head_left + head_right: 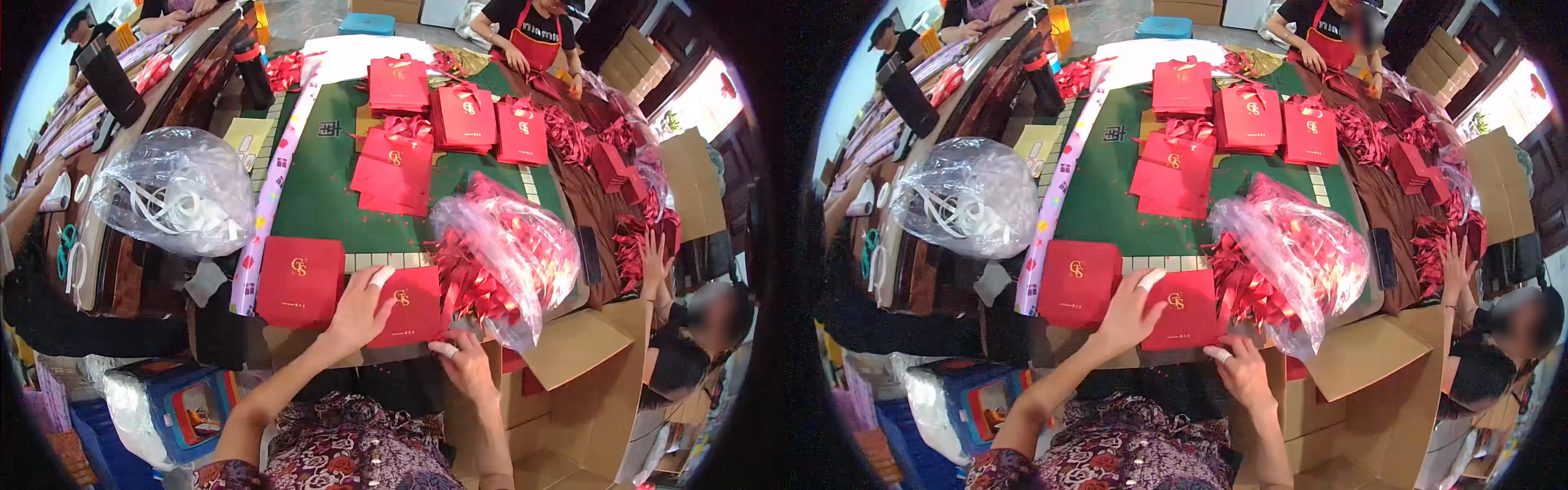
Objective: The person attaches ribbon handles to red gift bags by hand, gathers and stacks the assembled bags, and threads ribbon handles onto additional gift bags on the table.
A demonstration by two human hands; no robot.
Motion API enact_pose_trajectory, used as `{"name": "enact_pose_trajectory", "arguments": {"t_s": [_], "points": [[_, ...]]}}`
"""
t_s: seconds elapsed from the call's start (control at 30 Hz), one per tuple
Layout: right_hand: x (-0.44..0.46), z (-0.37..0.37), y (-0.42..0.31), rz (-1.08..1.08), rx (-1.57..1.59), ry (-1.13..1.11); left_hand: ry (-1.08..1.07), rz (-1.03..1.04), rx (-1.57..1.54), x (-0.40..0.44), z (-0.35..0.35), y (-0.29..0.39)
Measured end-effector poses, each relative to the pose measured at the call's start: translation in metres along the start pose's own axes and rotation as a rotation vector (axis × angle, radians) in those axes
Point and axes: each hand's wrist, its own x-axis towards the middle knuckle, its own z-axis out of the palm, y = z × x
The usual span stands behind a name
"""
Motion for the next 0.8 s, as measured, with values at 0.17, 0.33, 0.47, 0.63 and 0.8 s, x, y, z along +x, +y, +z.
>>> {"name": "enact_pose_trajectory", "arguments": {"t_s": [0.17, 0.33, 0.47, 0.63, 0.8], "points": [[-0.012, 0.013, 0.01, -0.022, -0.159, 0.002, -0.146, -0.007, 0.255, 0.018, 0.031, 0.0], [-0.012, 0.002, -0.005, -0.002, 0.087, 0.144, -0.183, 0.008, 0.282, 0.01, 0.039, -0.006], [-0.002, -0.01, -0.029, 0.143, 0.323, 0.264, -0.212, -0.001, 0.261, 0.004, 0.03, -0.003], [0.034, 0.018, -0.03, 0.282, 0.413, 0.357, -0.174, -0.008, 0.239, 0.0, 0.022, 0.005], [0.069, 0.038, -0.031, 0.278, 0.3, 0.345, -0.144, -0.002, 0.231, -0.002, 0.016, 0.011]]}}
